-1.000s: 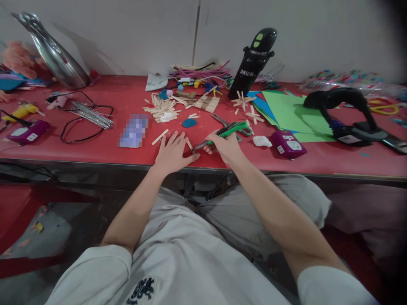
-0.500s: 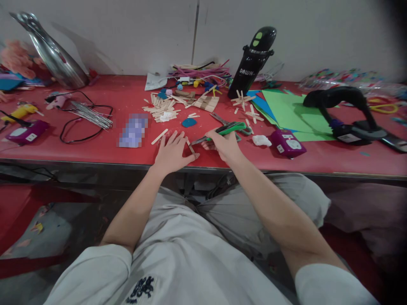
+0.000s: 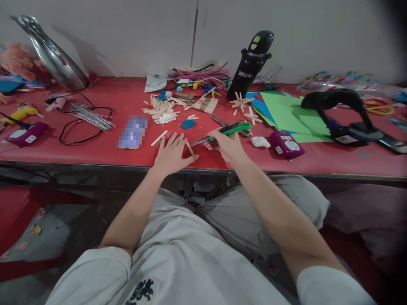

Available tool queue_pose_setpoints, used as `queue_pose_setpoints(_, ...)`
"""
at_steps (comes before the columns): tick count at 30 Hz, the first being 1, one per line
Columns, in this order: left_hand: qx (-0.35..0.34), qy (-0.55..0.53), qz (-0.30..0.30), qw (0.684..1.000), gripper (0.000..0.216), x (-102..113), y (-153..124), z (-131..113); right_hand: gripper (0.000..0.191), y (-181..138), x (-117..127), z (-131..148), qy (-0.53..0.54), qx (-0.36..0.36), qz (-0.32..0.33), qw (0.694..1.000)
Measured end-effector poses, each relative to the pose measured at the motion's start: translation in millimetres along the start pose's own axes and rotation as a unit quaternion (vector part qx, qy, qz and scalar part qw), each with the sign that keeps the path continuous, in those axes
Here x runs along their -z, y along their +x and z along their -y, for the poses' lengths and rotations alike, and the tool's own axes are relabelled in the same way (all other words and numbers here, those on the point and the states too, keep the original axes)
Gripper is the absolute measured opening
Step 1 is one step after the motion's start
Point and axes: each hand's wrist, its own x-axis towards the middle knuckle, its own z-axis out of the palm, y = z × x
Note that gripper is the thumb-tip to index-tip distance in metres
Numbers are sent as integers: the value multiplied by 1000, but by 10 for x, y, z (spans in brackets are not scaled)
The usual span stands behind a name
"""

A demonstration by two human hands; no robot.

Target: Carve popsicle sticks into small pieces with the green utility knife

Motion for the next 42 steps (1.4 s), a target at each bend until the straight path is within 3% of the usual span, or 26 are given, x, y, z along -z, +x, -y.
queue_pose_setpoints(6, 2, 1, -1, 1000, 84, 10, -8, -12, 8, 14, -57, -66, 8, 28, 14, 999)
queue_pose_setpoints(17, 0, 3, -3, 1000, 84, -8, 3, 7, 15, 21, -18, -28, -43, -11, 12, 999)
queue_pose_setpoints(26, 3, 12, 0, 1000, 84, 1, -4, -4, 12, 27, 135, 63, -67, 74, 1, 995)
queue_pose_setpoints(31, 3, 6, 1, 1000, 84, -2, 3, 5, 12, 6, 228, 145, -58, -2, 84, 995)
queue_pose_setpoints(34, 4, 1, 4, 1000, 85, -3, 10, 11, 8, -15, 236, 157, -34, -40, 90, 995)
queue_pose_setpoints(42, 4, 1, -2, 1000, 84, -14, 4, 8, 10, -57, 275, 80, -23, -46, 97, 994)
